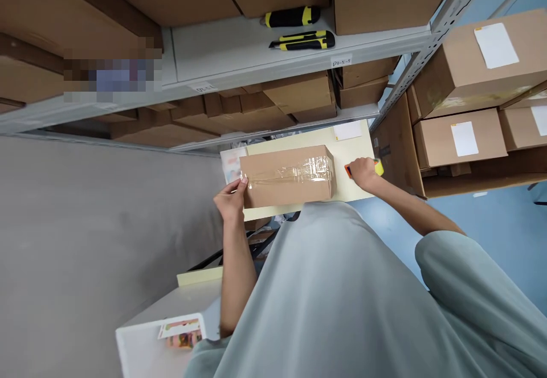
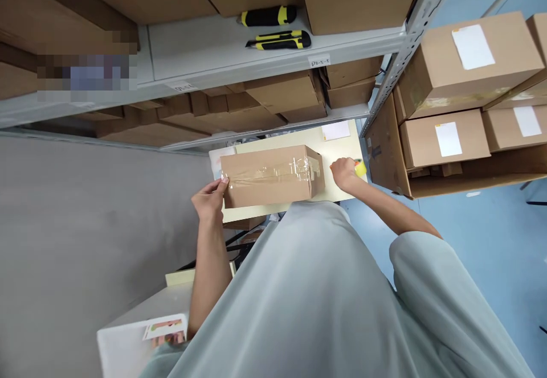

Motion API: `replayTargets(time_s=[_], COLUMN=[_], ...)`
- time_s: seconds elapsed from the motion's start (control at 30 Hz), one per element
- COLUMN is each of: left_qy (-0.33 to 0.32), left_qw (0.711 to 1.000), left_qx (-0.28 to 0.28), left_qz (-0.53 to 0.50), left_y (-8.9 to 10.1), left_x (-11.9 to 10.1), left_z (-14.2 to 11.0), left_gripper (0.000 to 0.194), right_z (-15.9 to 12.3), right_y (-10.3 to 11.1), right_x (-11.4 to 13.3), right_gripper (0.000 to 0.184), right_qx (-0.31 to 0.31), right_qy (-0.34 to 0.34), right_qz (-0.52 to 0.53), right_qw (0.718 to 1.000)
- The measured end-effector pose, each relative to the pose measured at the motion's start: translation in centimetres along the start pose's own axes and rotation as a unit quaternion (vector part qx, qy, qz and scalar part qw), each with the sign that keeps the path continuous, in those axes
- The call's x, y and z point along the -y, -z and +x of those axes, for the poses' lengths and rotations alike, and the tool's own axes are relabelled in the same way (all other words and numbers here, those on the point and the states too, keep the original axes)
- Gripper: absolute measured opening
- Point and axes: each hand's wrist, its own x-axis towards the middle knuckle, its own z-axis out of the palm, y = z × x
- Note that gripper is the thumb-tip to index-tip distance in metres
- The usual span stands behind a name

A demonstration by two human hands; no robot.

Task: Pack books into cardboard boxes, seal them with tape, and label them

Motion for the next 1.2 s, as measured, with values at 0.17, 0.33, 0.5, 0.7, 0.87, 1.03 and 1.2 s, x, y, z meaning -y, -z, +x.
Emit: replayTargets(time_s=[0.17,0.33,0.5,0.7,0.87,1.03,1.2], left_qy=[0.001,-0.125,-0.347,-0.513,-0.527,-0.503,-0.477], left_qw=[1.000,0.988,0.932,0.824,0.823,0.851,0.870], left_qx=[0.019,-0.022,0.094,0.239,0.197,0.122,0.111], left_qz=[0.001,0.093,0.035,-0.037,-0.076,-0.084,-0.052], left_y=[0.2,0.0,-2.6,-3.9,-1.2,0.3,0.2], left_x=[0.3,-1.4,-6.5,-12.5,-14.9,-17.4,-20.0], left_z=[0.1,-0.2,-4.5,-10.4,-7.0,1.0,6.5], left_gripper=[0.037,0.045,0.029,0.030,0.047,0.059,0.067], right_z=[-0.3,-3.4,-7.1,-10.1,-8.1,-2.3,3.1], right_y=[-3.8,-5.0,-1.1,6.9,13.7,22.3,30.2], right_x=[-0.2,-0.4,1.0,6.4,12.3,18.5,23.7], right_gripper=[0.034,0.052,0.055,0.041,0.033,0.033,0.037], right_qx=[-0.011,-0.068,-0.138,-0.253,-0.367,-0.409,-0.350], right_qy=[-0.097,-0.205,-0.246,-0.135,0.061,0.156,0.097], right_qz=[0.071,0.204,0.248,0.220,0.143,0.051,-0.029], right_qw=[0.993,0.955,0.927,0.932,0.917,0.897,0.931])
